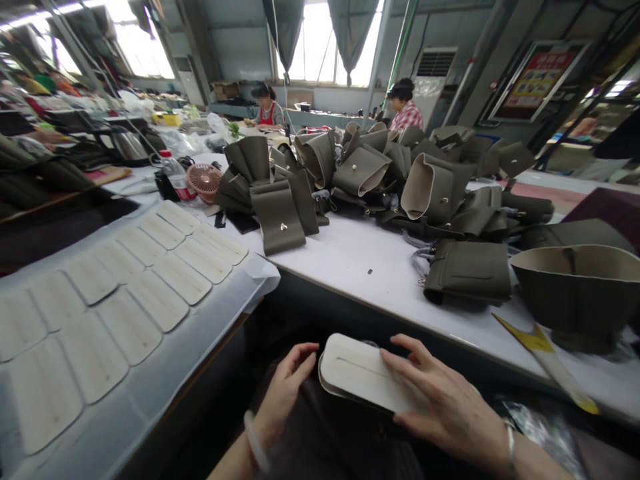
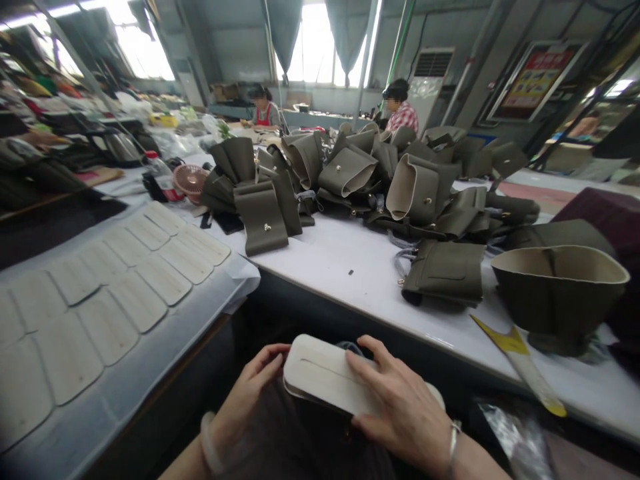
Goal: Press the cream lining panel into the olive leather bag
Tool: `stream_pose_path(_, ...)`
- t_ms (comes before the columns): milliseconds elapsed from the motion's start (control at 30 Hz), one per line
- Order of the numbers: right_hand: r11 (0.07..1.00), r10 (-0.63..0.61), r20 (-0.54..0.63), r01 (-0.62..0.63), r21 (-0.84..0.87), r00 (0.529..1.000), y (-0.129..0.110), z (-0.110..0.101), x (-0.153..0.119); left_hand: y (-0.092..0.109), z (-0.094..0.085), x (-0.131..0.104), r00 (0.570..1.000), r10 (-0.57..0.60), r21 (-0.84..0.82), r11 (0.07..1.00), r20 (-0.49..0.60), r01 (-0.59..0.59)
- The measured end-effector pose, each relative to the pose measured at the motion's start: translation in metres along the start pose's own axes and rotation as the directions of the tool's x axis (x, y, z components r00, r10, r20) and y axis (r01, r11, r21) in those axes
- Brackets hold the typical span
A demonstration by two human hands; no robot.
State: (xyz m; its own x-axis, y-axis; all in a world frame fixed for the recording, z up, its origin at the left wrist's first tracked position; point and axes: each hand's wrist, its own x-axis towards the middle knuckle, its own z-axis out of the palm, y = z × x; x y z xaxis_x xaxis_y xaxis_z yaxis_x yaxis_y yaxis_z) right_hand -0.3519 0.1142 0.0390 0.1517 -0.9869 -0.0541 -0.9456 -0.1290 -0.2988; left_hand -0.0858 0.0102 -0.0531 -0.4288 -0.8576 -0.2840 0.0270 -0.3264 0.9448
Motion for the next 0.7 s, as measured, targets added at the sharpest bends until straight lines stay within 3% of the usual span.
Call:
stream_pose_path(100,0.983,-0.063,0.140,0.037,0.181,0.988,0.005,-0.016,0.002,-0.018,0.004,-0.005,0.994,-0.088,-0.196,0.976,0.064,0.099)
stream_pose_path(233,0.951,-0.171,0.172,0.117,0.287,0.970,0.006,-0.029,0.009,-0.032,0.017,-0.009,0.977,-0.033,-0.425,0.897,0.210,0.122)
stream_pose_path(333,0.962,-0.157,0.143,0.119,0.244,0.977,0.009,-0.021,0.015,-0.040,0.021,-0.007,0.983,0.005,-0.425,0.902,0.181,0.074)
stream_pose_path(467,0.996,-0.051,0.153,0.038,0.085,0.987,0.016,0.000,0.014,-0.046,0.019,-0.005,0.985,0.040,-0.363,0.932,0.169,0.024)
stream_pose_path(700,0.992,-0.123,0.144,0.127,-0.020,0.982,0.019,0.013,0.012,-0.052,0.022,-0.003,0.984,0.062,-0.381,0.925,0.166,0.006)
